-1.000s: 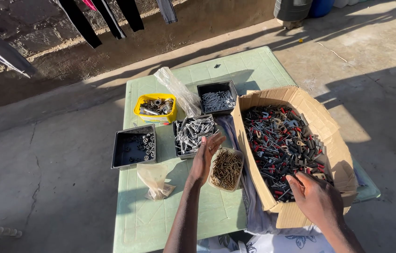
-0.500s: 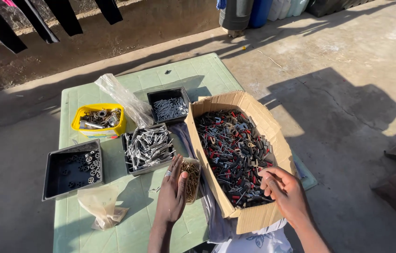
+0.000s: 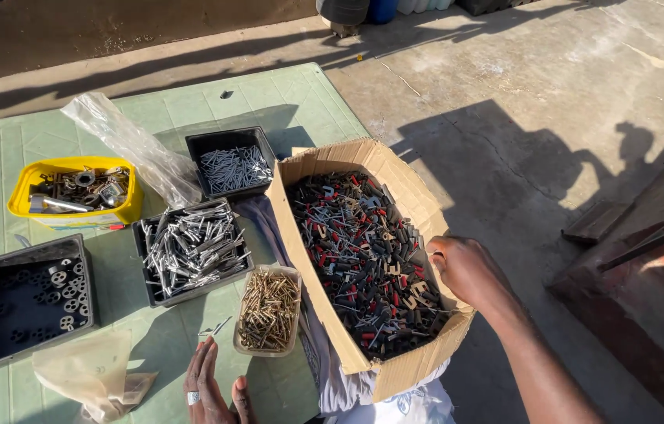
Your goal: Sorting through various metal hardware components in a cardboard box on a table
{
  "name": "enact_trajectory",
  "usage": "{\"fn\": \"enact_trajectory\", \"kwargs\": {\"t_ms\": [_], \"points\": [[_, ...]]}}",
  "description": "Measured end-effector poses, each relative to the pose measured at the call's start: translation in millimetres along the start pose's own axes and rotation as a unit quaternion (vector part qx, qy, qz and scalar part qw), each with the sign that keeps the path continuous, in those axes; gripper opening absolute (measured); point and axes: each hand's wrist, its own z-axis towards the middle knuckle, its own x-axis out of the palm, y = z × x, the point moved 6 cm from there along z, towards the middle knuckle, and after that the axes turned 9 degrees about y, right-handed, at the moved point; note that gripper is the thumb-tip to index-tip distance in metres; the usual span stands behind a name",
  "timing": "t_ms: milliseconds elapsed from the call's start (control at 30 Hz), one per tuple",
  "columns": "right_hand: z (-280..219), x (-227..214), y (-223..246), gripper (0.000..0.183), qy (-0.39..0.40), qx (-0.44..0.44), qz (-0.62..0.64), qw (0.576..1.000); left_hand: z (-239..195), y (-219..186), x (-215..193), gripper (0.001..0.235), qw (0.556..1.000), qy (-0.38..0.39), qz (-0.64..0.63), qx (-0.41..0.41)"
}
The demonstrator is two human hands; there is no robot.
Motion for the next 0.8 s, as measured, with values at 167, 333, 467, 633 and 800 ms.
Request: {"fn": "enact_trajectory", "kwargs": {"t_ms": [167, 333, 467, 633, 800], "points": [[26.4, 46.7, 11.5, 0.025, 0.171, 0.087, -0.098, 0.976, -15.4, 31.0, 16.1, 0.063, 1.000, 0.011, 0.011, -0.019], [23.1, 96.9, 4.1, 0.033, 0.237, 0.026, -0.213, 0.948, -4.3, 12.6, 3.8, 0.059, 0.999, 0.017, -0.007, -0.028], [11.0, 94.1, -7.3, 0.047, 0.263, 0.038, -0.058, 0.962, -9.0, 13.8, 12.4, 0.058, 0.999, 0.032, 0.034, -0.026], [-0.8, 50.1, 9.9, 0.015, 0.204, 0.066, 0.255, 0.943, -22.1, 15.8, 29.1, 0.054, 1.000, 0.003, 0.025, -0.016], [-12.4, 25.4, -1.6, 0.026, -0.040, 0.110, 0.426, 0.897, -34.0, 31.9, 39.4, 0.060, 0.998, 0.027, 0.051, -0.033]]}}
